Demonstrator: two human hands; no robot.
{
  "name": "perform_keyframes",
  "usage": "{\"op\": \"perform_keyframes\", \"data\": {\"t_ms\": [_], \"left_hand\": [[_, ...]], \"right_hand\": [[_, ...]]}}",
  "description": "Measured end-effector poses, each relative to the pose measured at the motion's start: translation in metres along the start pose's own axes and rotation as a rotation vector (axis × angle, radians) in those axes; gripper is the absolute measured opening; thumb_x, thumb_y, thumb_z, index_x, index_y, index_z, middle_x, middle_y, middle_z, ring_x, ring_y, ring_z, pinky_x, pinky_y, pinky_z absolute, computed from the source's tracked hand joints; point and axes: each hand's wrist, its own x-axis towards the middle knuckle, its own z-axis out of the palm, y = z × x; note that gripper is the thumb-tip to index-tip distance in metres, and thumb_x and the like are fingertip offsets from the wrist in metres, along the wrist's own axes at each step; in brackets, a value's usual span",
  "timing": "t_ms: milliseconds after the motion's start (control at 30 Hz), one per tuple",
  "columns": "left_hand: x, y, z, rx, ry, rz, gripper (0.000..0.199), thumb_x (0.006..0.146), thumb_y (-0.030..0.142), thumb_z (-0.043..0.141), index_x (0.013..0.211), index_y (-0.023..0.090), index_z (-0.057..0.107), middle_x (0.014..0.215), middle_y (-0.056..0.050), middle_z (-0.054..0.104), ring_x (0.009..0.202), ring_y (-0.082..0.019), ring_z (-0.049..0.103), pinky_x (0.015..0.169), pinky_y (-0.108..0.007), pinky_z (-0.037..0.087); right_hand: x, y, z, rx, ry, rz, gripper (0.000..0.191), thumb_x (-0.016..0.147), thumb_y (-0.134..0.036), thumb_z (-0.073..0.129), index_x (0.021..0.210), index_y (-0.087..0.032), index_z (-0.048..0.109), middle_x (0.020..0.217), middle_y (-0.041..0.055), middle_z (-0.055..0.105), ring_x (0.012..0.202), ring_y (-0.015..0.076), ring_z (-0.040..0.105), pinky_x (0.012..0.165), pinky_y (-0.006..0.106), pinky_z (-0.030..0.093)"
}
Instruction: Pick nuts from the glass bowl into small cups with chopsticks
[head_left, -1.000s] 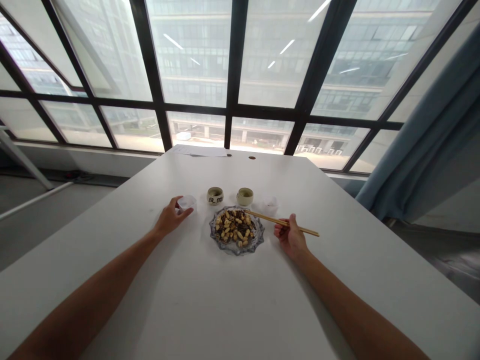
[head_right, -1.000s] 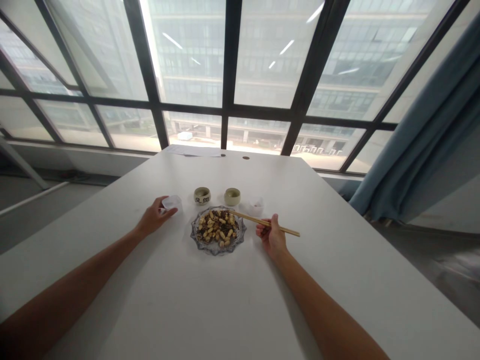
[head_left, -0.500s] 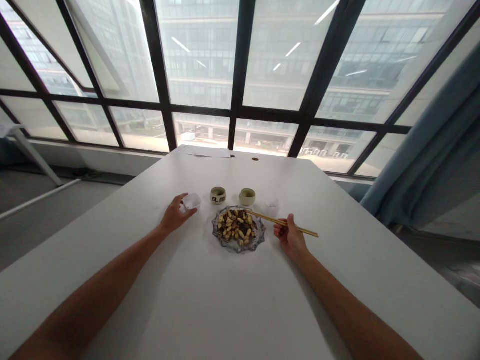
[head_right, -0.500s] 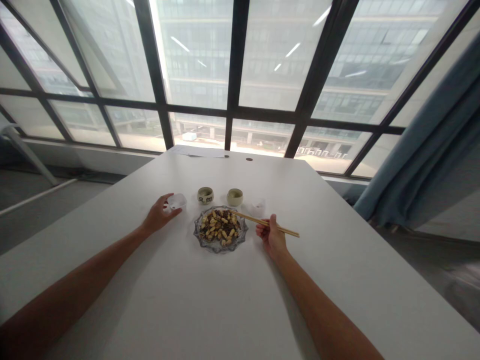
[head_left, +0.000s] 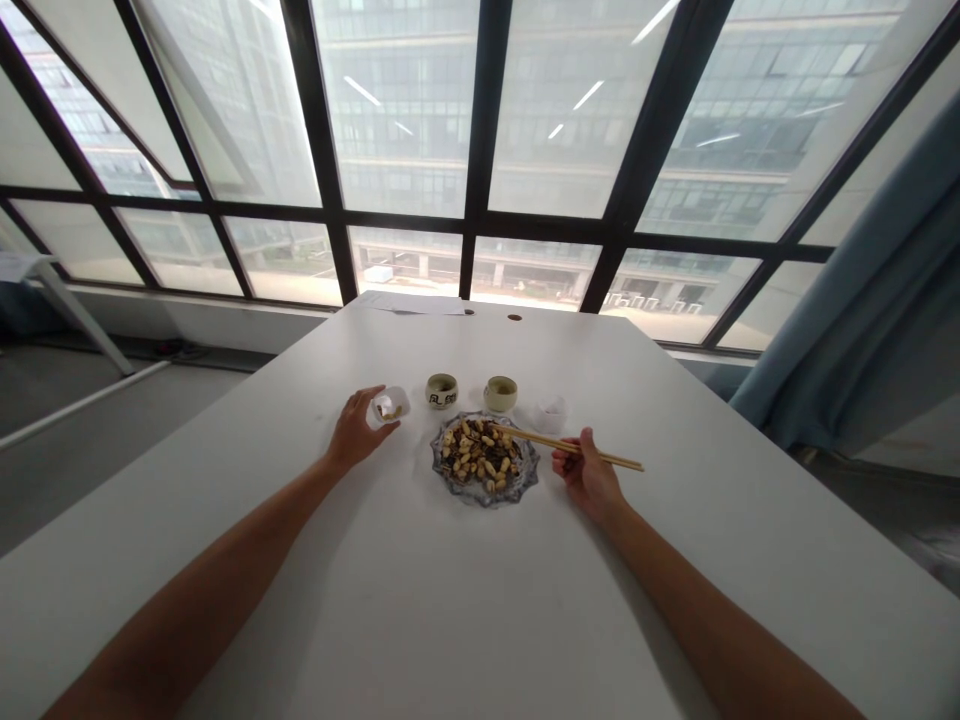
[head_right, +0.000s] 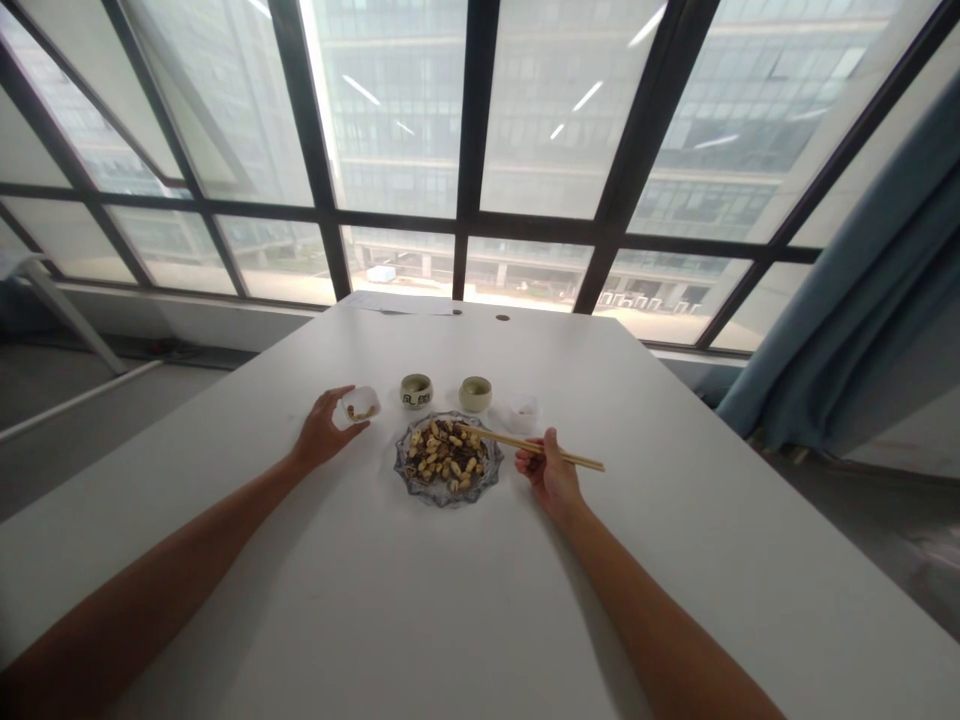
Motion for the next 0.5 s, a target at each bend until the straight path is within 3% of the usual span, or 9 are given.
{"op": "perform_keyframes", "data": {"t_ms": [267, 400, 500], "left_hand": [[0.003, -0.001, 0.005, -0.02, -0.088, -0.236, 0.078, 0.081, 0.056, 0.06, 0.143, 0.012, 0.041, 0.137, -0.018, 0.056, 0.116, -0.03, 0.06, 0.103, -0.045, 0.046], [0.012, -0.006, -0.011, 0.009, -0.244, -0.368, 0.092, 0.077, 0.061, 0.062, 0.148, 0.011, 0.033, 0.131, -0.018, 0.06, 0.118, -0.031, 0.06, 0.103, -0.045, 0.046], [0.029, -0.001, -0.025, 0.07, -0.325, -0.349, 0.106, 0.069, 0.068, 0.066, 0.151, 0.012, 0.028, 0.146, -0.02, 0.049, 0.133, -0.035, 0.047, 0.11, -0.047, 0.039]], "right_hand": [[0.0, -0.001, 0.001, -0.019, 0.003, 0.005, 0.044, 0.077, -0.058, 0.074, 0.066, -0.016, 0.066, 0.052, 0.004, 0.066, 0.045, 0.0128, 0.063, 0.043, 0.02, 0.055], [0.0, -0.002, 0.001, -0.025, 0.007, 0.002, 0.045, 0.077, -0.058, 0.074, 0.065, -0.015, 0.066, 0.051, 0.0036, 0.065, 0.044, 0.0122, 0.061, 0.042, 0.02, 0.053], [0.0, -0.002, 0.002, -0.025, -0.002, 0.006, 0.046, 0.074, -0.058, 0.077, 0.065, -0.015, 0.066, 0.051, 0.0034, 0.065, 0.045, 0.0124, 0.062, 0.041, 0.02, 0.052]]}}
